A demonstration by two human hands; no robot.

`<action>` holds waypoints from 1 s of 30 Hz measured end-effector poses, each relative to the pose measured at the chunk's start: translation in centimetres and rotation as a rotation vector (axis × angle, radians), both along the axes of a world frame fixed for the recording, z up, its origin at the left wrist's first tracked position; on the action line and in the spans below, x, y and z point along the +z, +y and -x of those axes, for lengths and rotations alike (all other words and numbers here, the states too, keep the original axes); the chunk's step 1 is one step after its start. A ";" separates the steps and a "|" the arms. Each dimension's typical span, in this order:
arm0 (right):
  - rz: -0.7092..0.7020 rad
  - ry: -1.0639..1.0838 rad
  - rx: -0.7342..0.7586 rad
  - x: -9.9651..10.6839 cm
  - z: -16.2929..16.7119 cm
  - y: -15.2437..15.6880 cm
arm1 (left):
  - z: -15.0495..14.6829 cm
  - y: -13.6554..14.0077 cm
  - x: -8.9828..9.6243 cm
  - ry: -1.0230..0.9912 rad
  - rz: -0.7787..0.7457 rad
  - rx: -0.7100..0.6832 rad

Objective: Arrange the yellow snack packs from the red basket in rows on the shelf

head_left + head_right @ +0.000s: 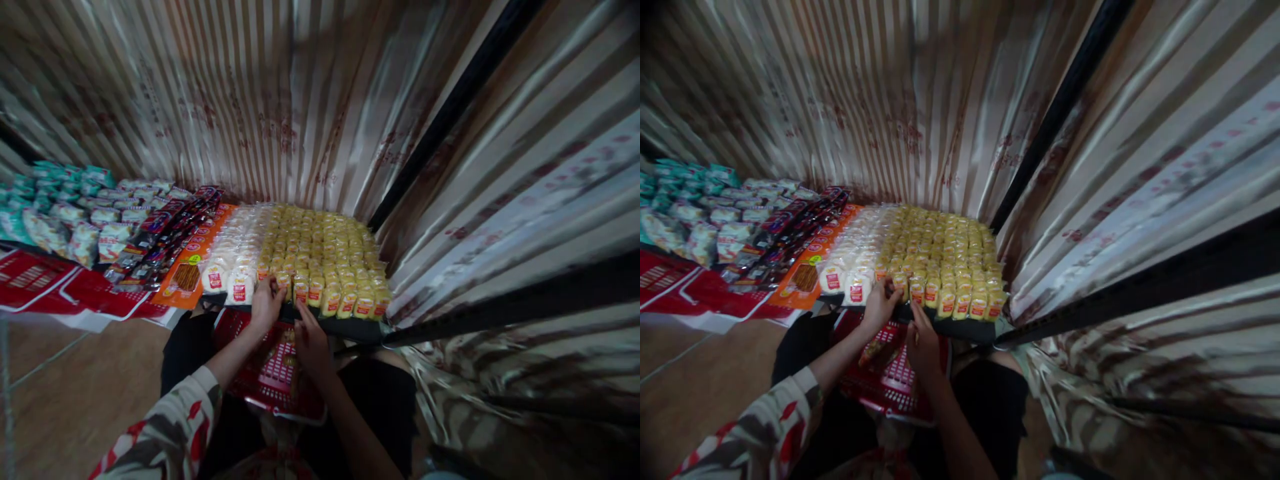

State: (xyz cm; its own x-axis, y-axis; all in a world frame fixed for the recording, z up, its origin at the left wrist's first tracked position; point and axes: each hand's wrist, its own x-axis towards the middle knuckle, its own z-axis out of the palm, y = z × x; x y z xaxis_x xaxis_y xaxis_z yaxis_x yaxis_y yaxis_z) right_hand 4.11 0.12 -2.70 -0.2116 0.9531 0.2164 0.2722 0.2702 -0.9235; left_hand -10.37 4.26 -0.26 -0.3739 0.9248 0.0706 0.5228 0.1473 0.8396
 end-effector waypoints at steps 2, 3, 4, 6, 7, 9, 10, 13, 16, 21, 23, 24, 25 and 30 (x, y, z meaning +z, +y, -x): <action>0.002 0.027 -0.009 -0.1 0.0 0.0 | -0.3 0.1 0.0 0.006 0.012 -0.019; 0.000 0.026 -0.012 -0.1 -0.1 0.0 | -0.4 0.2 0.0 0.014 0.010 -0.030; -0.002 0.020 -0.014 -0.2 -0.1 0.0 | -0.5 0.2 0.0 0.029 0.001 -0.034; -0.004 0.010 -0.017 -0.3 -0.1 0.0 | -0.7 0.3 -0.1 0.070 -0.027 -0.015; -0.004 0.011 -0.019 -0.3 -0.1 0.1 | -0.8 0.4 -0.1 0.087 -0.042 0.005; -0.005 0.008 -0.021 -0.4 -0.1 0.1 | -0.9 0.4 -0.2 0.104 -0.070 0.043; -0.007 -0.002 -0.016 -0.4 -0.1 0.1 | -0.9 0.4 -0.2 0.098 -0.083 0.052; -0.023 -0.032 -0.001 -0.5 -0.2 0.2 | -0.9 0.4 -0.4 0.048 -0.125 0.063; -0.037 -0.020 -0.007 -0.7 -0.2 0.2 | -0.8 0.5 -0.5 0.005 -0.123 0.063; -0.107 -0.042 -0.024 -1.6 -0.2 0.3 | -0.7 1.1 -0.2 0.091 -0.063 0.002; -0.138 -0.067 -0.030 -1.9 -0.1 0.4 | -0.8 1.4 -0.1 0.138 -0.032 -0.017; -0.150 -0.077 -0.032 -2.0 -0.1 0.4 | -0.8 1.5 0.0 0.154 -0.018 -0.023; -0.159 -0.082 -0.034 -2.0 -0.1 0.4 | -0.9 1.6 0.1 0.164 -0.008 -0.024; -0.167 -0.082 -0.042 -1.7 -0.1 0.4 | -0.7 1.2 0.2 0.121 -0.022 -0.029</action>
State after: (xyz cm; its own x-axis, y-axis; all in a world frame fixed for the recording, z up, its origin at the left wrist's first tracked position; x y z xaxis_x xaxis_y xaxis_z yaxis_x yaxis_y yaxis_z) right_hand 4.26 0.47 -4.39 -0.1963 0.9135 0.3563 0.3591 0.4051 -0.8408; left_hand -9.64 5.45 -0.11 -0.3343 0.9329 0.1339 0.6246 0.1129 0.7727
